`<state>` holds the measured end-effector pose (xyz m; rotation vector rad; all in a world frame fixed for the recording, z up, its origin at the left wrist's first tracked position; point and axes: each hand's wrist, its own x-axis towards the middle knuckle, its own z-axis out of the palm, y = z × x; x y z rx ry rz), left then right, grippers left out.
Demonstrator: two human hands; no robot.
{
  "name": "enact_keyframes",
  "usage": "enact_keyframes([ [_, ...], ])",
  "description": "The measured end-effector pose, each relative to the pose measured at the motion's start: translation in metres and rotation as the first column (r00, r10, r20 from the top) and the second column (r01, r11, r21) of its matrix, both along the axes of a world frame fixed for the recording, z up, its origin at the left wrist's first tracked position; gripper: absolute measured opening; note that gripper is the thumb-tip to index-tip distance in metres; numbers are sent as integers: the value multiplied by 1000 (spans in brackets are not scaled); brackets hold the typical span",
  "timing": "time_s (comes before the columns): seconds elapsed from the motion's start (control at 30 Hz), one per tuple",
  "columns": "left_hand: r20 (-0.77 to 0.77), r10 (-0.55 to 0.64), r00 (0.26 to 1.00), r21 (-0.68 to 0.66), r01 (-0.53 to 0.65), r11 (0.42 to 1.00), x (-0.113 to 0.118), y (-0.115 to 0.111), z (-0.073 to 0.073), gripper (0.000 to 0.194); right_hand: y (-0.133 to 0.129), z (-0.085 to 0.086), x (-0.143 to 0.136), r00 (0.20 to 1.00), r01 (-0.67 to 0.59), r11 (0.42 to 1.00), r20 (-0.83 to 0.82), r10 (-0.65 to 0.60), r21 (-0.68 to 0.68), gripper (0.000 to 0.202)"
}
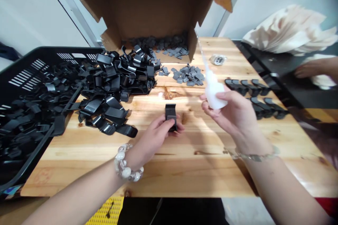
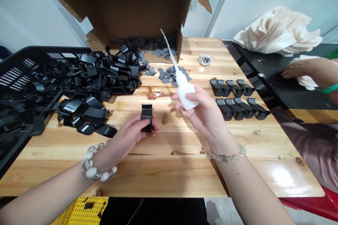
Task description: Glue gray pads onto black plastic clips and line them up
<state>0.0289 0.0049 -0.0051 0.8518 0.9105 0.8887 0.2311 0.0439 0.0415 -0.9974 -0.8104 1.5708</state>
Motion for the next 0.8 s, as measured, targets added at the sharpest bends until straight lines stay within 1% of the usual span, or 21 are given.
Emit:
enact_keyframes([
  [0.1,-5,8,1000,11,-8,1000,-1,1,-4,23,-6,-5,-10,991,-132,991,13,132,-31,29],
  [0.23,34,-29,999,38,28,999,-2,1,-8,28,-8,-19,-23,975,-207,978,74,210,-38,25],
  [0.33,66,-39,997,36,36,999,0,1,-6,26,-8,-29,-30,936,-265,964,233,263,-22,24],
  [0.43,102,-19,995,-7,20,1000,2,1,-3,21,-11,-34,-35,878,-310,951,383,287,0,25],
  [0.5,111,0,994,-39,4,999,3,0,-3,19,-13,-34,-38,845,-306,952,467,259,28,25],
  [0.57,97,5,995,-57,1,998,3,0,-4,18,-15,-34,-39,799,-305,949,564,208,83,21],
  [0.63,61,-9,998,-50,12,999,3,0,-4,17,-16,-34,-39,758,-311,939,634,152,147,15],
  [0.67,31,-22,999,-39,23,999,3,-1,-3,16,-16,-34,-38,750,-295,938,652,109,182,14],
  [0.73,-32,-51,998,-13,51,999,2,-1,0,15,-14,-34,-36,763,-224,942,647,12,248,14],
  [0.8,-101,-78,992,7,79,997,2,-1,3,15,-13,-34,-34,792,-137,953,608,-59,271,18],
])
